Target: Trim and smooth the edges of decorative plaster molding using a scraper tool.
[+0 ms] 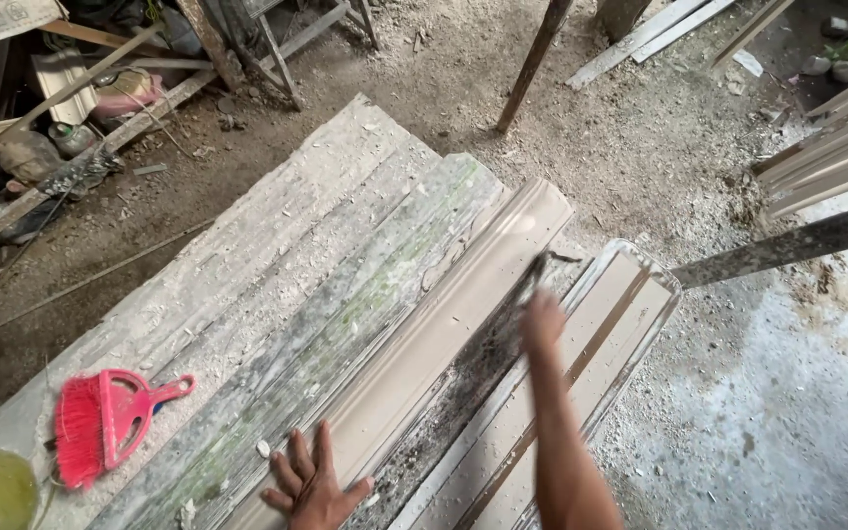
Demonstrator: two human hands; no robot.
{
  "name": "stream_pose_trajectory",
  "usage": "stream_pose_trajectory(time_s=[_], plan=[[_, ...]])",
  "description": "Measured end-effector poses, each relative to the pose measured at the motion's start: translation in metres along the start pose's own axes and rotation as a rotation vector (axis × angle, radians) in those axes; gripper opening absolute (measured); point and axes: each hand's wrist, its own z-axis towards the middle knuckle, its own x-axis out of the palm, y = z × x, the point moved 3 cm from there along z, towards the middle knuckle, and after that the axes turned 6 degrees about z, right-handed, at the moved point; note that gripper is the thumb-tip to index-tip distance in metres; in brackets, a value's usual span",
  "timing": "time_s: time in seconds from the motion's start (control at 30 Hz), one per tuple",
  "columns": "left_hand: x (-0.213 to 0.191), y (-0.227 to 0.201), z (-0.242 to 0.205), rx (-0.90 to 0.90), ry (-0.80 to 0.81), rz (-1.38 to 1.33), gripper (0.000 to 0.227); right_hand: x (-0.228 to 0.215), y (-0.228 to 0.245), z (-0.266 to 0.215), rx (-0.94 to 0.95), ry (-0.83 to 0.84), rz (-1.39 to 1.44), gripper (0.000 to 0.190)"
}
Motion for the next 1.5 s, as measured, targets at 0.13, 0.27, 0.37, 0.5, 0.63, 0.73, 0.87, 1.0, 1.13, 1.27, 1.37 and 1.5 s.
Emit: stream_pose_trajectory(time_s=[0.13, 0.27, 0.37, 0.5, 0.63, 0.73, 0.87, 1.0, 1.13, 1.27, 1.37, 1.5], plan=[[0.004, 0.003, -0.010, 0.028, -0.011, 0.072, 0.136, -0.038, -0.020, 0.022, 0.056, 0.151, 0.133, 0.037], [-0.012, -0.008, -0.004, 0.017, -0.036, 0.067, 0.131, -0.010, -0.065, -0.034, -0.184, 0.018, -0.006, 0.040], [0.000, -0.002, -0.008, 0.004, -0.041, 0.073, 0.134, 0.000, -0.073, 0.028, -0.198, -0.008, -0.294, 0.046], [-0.013, -0.010, -0.019, 0.023, -0.093, 0.100, 0.136, -0.013, 0.018, 0.084, 0.144, 0.168, 0.195, 0.039], [-0.012, -0.007, -0.024, 0.149, -0.168, -0.033, 0.131, -0.009, -0.042, 0.031, -0.051, 0.118, -0.030, 0.042], [-0.011, -0.009, -0.025, 0.007, -0.038, 0.088, 0.131, 0.002, -0.071, -0.004, 0.039, 0.061, 0.193, 0.031], [-0.018, -0.013, -0.026, 0.042, -0.067, 0.023, 0.134, -0.029, 0.013, 0.123, -0.076, 0.031, -0.036, 0.034], [-0.024, -0.019, -0.033, 0.038, -0.045, 0.045, 0.133, -0.049, 0.073, 0.123, 0.198, 0.041, 0.172, 0.027], [-0.016, -0.008, -0.022, 0.036, -0.009, 0.023, 0.136, -0.031, 0.046, -0.048, 0.220, 0.138, 0.531, 0.025], [-0.010, -0.008, -0.019, 0.051, -0.015, -0.006, 0.135, -0.010, -0.049, -0.109, 0.428, 0.140, 0.879, 0.035], [-0.015, -0.011, -0.015, 0.032, -0.025, 0.019, 0.134, 0.006, -0.040, -0.071, 0.470, 0.158, 0.875, 0.031], [-0.009, -0.008, -0.015, 0.044, -0.017, -0.024, 0.134, 0.003, 0.051, 0.018, 0.403, 0.033, 0.799, 0.026]])
